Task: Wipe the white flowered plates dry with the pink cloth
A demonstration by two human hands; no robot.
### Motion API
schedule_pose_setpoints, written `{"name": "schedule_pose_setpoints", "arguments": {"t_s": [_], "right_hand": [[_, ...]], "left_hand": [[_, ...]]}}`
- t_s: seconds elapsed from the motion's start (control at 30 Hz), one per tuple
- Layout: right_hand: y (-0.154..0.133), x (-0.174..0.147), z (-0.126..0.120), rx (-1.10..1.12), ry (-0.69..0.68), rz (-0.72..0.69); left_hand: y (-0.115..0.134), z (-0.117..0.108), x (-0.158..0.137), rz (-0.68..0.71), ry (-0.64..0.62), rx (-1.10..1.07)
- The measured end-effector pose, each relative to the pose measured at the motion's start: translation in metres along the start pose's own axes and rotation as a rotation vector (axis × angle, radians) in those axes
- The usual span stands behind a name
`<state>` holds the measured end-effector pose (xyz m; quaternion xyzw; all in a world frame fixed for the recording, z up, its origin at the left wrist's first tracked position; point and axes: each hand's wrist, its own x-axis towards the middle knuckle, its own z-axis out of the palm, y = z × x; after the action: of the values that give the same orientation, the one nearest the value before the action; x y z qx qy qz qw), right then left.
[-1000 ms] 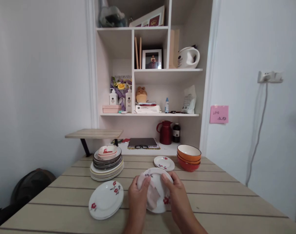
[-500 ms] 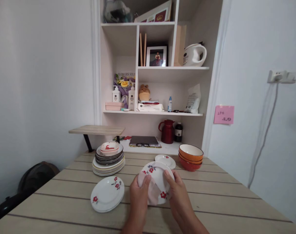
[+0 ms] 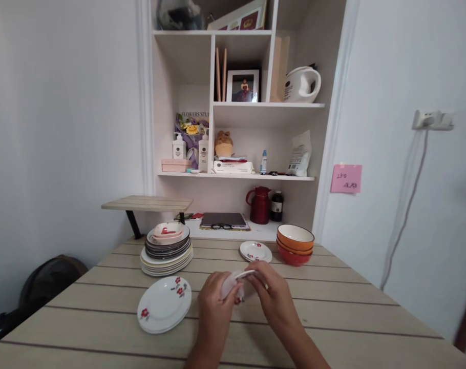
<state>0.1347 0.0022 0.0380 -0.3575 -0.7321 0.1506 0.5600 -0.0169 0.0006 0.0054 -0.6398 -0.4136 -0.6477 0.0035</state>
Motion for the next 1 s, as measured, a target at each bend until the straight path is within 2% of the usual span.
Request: {"name": "schedule_pose_setpoints", "arguments": {"t_s": [0.1,0.2,0.37,0.53,0.6,0.67,0.77,0.9,1.0], "right_hand": [[-0.001,-0.002,0.004,0.154,0.020,0.066],[0.000,-0.004,0.010,0.340,0.050,0.195],[-0.002,-0.004,0.018,0.684,0.219,0.419],[-0.006,-0.002,0.024,0.889,0.355,0.557],[-0.004,-0.002,0.026,0.954,0.356,0.603],[0.000,-0.002,0.026,0.984,0.302,0.638],[0.005,-0.002,0.022,0.857,0.203,0.613],[0.005,-0.001,0.011,0.414,0.227,0.366],[0.003,0.001,0.004,0.211,0.131,0.247]], "left_hand": [[0.004,-0.002,0.003,-0.144,-0.012,-0.081],[0.007,-0.003,0.006,-0.294,-0.011,-0.159],[0.013,-0.002,0.007,-0.528,0.016,-0.299],[0.015,0.002,0.007,-0.633,0.036,-0.374],[0.013,0.002,0.007,-0.663,0.036,-0.384],[0.011,0.001,0.008,-0.687,0.049,-0.357],[0.007,-0.001,0.008,-0.667,0.049,-0.283],[0.005,-0.001,0.006,-0.425,-0.023,-0.171],[0.005,0.000,0.004,-0.295,-0.055,-0.127]]}}
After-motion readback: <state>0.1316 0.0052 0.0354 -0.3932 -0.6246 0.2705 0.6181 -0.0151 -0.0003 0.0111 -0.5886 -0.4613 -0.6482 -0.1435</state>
